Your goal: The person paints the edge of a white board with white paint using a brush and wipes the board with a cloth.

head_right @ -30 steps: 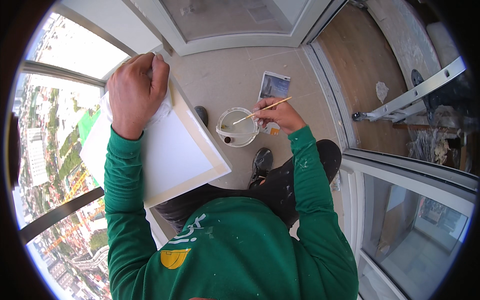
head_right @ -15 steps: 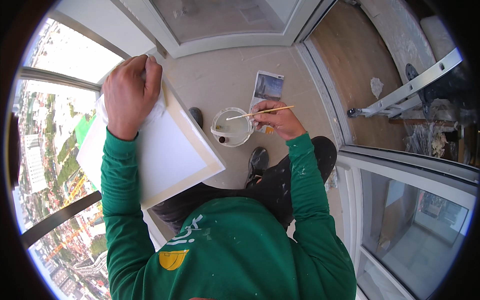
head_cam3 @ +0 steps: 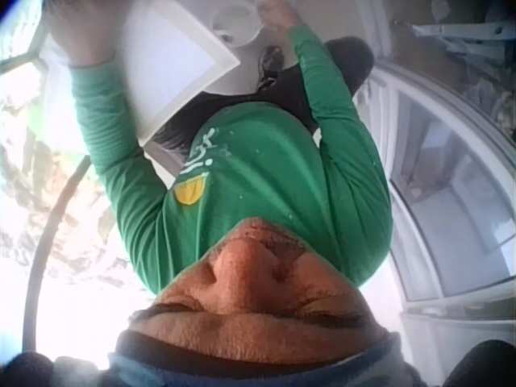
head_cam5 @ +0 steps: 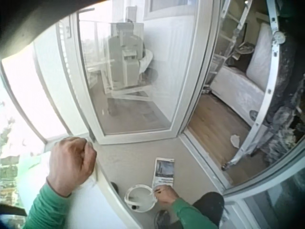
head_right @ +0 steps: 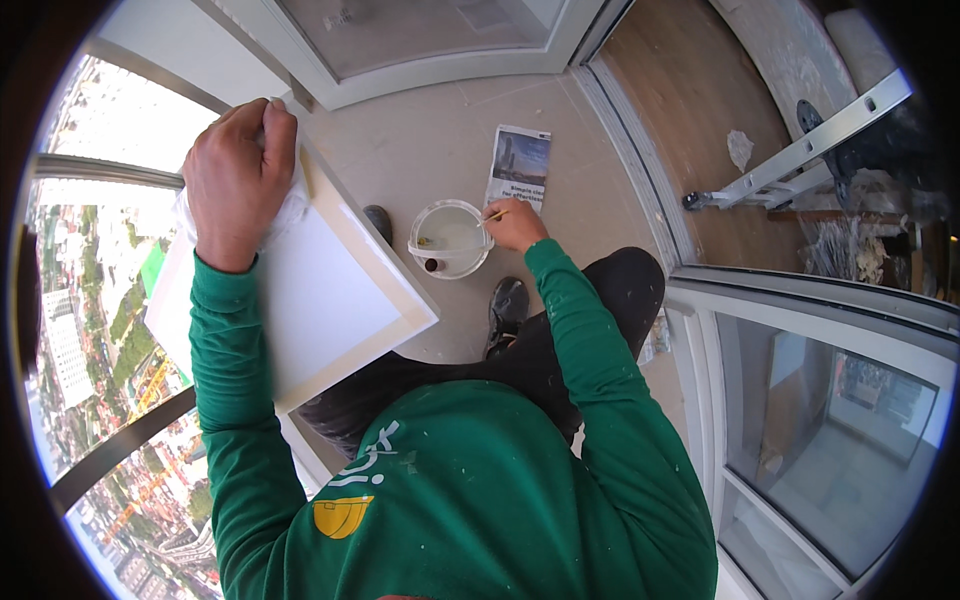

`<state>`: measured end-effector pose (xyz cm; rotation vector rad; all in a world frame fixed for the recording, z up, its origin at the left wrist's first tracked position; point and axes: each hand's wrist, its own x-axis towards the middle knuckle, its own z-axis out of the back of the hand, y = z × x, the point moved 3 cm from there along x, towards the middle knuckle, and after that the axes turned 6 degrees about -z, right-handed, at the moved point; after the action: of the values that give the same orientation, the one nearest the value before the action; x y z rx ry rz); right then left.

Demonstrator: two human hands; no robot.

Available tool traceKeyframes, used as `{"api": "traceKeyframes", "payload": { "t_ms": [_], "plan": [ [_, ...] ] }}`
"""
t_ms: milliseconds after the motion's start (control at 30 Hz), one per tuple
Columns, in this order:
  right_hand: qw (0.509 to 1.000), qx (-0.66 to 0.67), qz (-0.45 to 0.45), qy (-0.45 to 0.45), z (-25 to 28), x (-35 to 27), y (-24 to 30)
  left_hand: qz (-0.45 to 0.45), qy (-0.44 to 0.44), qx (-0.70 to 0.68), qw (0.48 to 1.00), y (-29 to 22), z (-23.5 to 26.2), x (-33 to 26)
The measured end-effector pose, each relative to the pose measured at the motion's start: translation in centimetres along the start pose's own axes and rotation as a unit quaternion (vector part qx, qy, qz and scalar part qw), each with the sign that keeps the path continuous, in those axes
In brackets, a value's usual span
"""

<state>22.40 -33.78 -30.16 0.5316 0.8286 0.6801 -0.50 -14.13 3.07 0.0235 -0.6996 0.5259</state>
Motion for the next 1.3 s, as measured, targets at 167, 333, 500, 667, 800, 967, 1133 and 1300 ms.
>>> {"api": "traceKeyframes", "payload": {
  "t_ms": [167,333,500,667,800,967,1133,1300],
  "plan": [
    [0.999,0.017,-0.035,0.011,0.2,-0.1,-0.4,-0.001,-0.001,0.001,1.0,0.4,0.0,-0.2],
    [0.999,0.018,-0.036,0.01,0.1,0.4,-1.1,-0.007,-0.005,0.005,1.0,0.6,0.0,-0.2],
    [0.996,-0.031,0.039,-0.068,0.9,0.2,-0.7,0.008,0.002,0.006,1.0,0.5,0.2,-0.2],
    [0.991,-0.07,0.014,-0.111,0.5,0.8,-0.7,0.024,0.018,0.006,1.0,0.3,0.2,0.0],
    [0.989,-0.073,0.037,-0.123,0.0,0.5,-0.5,0.007,0.009,0.01,1.0,0.2,0.0,0.2],
    [0.983,-0.086,0.055,-0.153,0.9,-0.2,0.2,0.003,0.01,0.013,1.0,-0.2,0.0,0.4],
    [0.985,-0.084,0.045,-0.141,0.6,0.1,-1.0,0.003,0.017,-0.014,1.0,-0.7,-0.3,0.8],
    [0.983,-0.03,0.049,-0.173,2.7,-1.2,0.7,-0.001,0.006,-0.018,1.0,-0.6,-0.2,0.7]
  ]
}}
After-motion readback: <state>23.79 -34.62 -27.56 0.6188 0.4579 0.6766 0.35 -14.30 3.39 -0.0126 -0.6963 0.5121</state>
